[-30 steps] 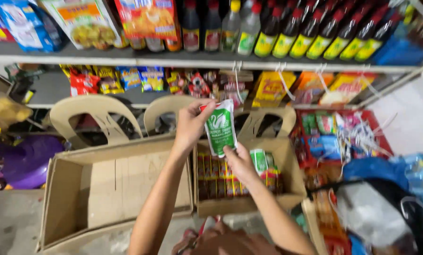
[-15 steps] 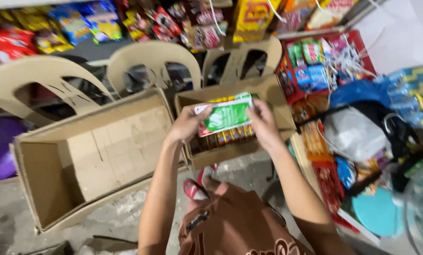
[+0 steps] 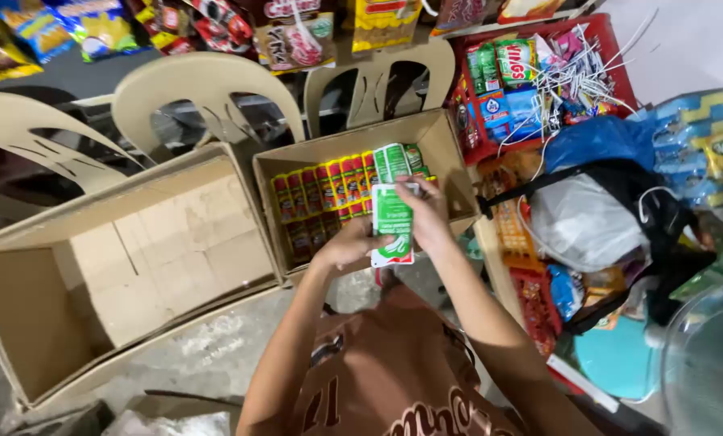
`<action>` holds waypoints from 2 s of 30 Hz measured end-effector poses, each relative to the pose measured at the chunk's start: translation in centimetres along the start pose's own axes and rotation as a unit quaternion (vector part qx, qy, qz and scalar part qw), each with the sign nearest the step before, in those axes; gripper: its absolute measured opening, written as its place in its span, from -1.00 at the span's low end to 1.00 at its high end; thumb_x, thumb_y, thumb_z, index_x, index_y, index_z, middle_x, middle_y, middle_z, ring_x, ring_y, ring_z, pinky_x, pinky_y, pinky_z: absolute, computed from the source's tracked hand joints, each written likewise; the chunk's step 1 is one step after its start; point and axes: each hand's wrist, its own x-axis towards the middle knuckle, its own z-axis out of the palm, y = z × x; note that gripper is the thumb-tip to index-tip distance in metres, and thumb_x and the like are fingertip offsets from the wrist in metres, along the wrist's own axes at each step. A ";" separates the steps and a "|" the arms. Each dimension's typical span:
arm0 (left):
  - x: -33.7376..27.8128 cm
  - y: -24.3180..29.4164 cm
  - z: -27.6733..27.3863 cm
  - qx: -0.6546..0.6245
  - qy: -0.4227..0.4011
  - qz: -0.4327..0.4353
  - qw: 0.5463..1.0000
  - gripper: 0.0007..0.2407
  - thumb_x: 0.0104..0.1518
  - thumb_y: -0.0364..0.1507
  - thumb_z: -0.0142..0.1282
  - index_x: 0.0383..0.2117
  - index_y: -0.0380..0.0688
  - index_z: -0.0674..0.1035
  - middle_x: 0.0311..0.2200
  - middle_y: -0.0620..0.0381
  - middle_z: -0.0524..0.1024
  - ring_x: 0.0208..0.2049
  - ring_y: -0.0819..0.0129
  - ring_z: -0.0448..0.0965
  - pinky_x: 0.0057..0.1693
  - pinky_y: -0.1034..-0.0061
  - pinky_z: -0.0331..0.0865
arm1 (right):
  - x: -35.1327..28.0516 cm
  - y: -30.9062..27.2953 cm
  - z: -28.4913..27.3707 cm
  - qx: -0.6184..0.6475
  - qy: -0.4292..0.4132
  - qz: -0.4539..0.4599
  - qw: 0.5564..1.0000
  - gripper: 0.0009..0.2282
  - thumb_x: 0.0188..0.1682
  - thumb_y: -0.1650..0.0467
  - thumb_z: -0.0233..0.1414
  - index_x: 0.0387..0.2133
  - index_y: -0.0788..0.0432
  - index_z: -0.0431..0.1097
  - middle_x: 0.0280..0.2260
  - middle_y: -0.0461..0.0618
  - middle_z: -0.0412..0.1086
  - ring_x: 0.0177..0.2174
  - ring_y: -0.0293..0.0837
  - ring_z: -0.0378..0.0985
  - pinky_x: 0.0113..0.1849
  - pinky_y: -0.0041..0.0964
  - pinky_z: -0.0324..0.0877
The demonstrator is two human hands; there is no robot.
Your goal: Organizing and stocking plastic packets of sauce on a grocery store shelf.
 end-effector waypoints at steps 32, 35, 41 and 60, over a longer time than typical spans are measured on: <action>27.1 -25.1 -4.1 0.343 0.282 -0.112 0.889 -0.44 0.05 -0.50 0.27 0.26 -0.16 0.38 0.23 -0.21 0.35 0.22 -0.18 0.37 0.28 0.14 0.33 | 27.5 17.3 -23.6 -0.178 0.069 0.172 0.966 -0.59 0.08 0.30 0.03 0.20 0.11 0.24 0.10 -0.06 0.34 0.07 -0.14 0.35 0.09 -0.16 0.23; 28.3 -23.4 -4.6 0.379 0.230 -0.163 0.882 -0.26 -0.05 -0.48 0.34 0.35 -0.09 0.20 0.39 -0.12 0.07 0.37 -0.21 0.05 0.40 0.11 0.12 | 28.8 19.3 -24.4 -0.245 0.073 0.185 0.949 -0.64 0.11 0.29 0.02 0.13 0.19 0.30 0.06 0.03 0.39 0.03 -0.10 0.39 0.09 -0.14 0.24; 31.0 -21.6 -5.9 0.438 0.203 -0.210 0.850 -0.06 -0.03 -0.28 0.39 0.42 0.03 -0.11 0.47 0.01 -0.30 0.46 -0.17 -0.35 0.47 -0.05 -0.24 | 30.9 20.5 -23.5 -0.286 0.048 0.198 0.937 -0.63 0.10 0.34 -0.02 0.15 0.21 0.21 0.01 0.11 0.39 0.00 -0.03 0.43 0.03 -0.11 0.31; 32.9 -21.8 -7.9 0.675 0.094 -0.137 0.719 -0.25 0.15 -0.22 0.05 0.45 -0.08 -0.07 0.51 0.15 -0.30 0.51 0.28 -0.30 0.51 0.13 -0.29 | 28.8 21.6 -22.5 -0.707 -0.011 -0.056 0.705 -0.29 0.02 0.34 0.03 0.36 0.42 -0.17 0.19 0.39 0.11 0.12 0.34 0.23 0.15 0.10 0.19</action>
